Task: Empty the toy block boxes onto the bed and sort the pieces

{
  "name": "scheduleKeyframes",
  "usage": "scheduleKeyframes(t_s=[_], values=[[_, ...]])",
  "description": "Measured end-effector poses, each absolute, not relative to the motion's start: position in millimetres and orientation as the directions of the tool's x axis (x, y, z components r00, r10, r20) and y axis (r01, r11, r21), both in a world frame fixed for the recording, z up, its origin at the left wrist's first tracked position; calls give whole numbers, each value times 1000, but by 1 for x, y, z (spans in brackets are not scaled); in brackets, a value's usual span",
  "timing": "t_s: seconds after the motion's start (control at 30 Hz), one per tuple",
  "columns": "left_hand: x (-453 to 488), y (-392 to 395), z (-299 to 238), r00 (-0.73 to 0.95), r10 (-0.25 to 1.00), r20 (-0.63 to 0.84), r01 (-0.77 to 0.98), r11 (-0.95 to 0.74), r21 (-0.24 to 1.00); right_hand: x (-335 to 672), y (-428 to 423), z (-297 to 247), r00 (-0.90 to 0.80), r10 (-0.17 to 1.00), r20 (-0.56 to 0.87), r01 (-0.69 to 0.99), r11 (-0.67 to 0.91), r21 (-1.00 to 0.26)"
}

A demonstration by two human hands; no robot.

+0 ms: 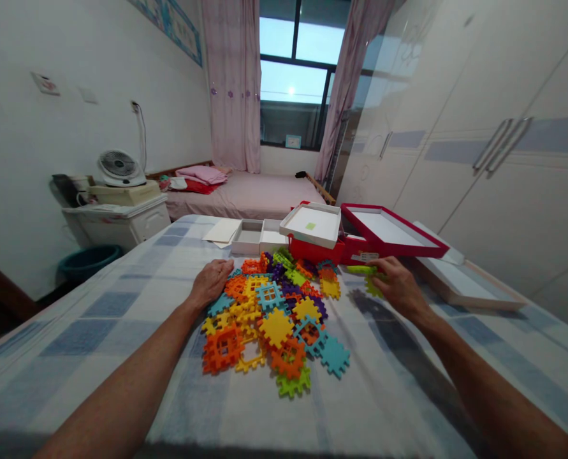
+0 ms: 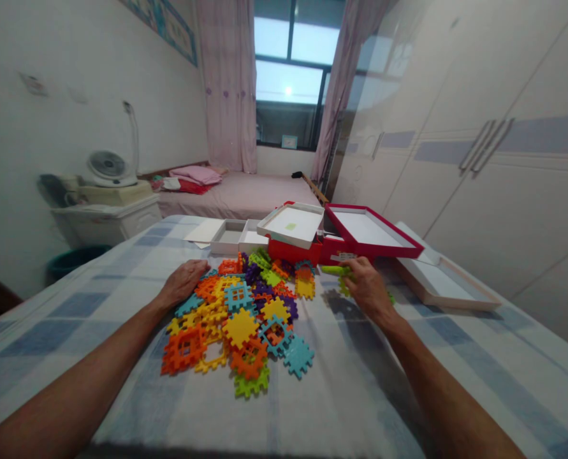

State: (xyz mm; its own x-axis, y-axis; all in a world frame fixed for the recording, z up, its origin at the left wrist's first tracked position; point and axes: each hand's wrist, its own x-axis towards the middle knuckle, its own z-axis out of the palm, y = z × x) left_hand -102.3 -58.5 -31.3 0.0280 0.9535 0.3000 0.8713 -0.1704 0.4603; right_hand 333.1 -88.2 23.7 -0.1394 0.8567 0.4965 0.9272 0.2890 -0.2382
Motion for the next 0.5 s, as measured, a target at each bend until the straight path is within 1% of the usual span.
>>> scheduleKeyframes(t_s=[0.07,0.13,0.2,0.23,0.27,0.33,0.43,0.5], values=[[-102,-59,-31,30,953,303,871,-173,460,367,-91,22,-38,890,454,969,144,-201],[-101,-60,-30,31,952,306,871,-176,459,388,-93,22,16,901,433,991,44,-127],[-101,-60,-30,29,951,307,870,-175,461,393,-96,24,20,891,453,999,-2,-39],[-101,-60,-30,26,951,307,869,-174,463,389,-97,25,3,884,468,1000,3,-12],[-101,-60,-30,24,952,306,869,-171,465,380,-98,26,-28,878,478,999,35,-5],[-101,-60,-30,17,954,300,867,-164,470,354,-97,26,-136,874,466,981,184,-60],[-101,-60,-30,16,956,291,869,-157,468,303,-91,23,-358,834,419,869,462,-177],[-102,-60,-30,23,956,293,871,-163,464,270,-84,19,-450,798,401,808,555,-198]])
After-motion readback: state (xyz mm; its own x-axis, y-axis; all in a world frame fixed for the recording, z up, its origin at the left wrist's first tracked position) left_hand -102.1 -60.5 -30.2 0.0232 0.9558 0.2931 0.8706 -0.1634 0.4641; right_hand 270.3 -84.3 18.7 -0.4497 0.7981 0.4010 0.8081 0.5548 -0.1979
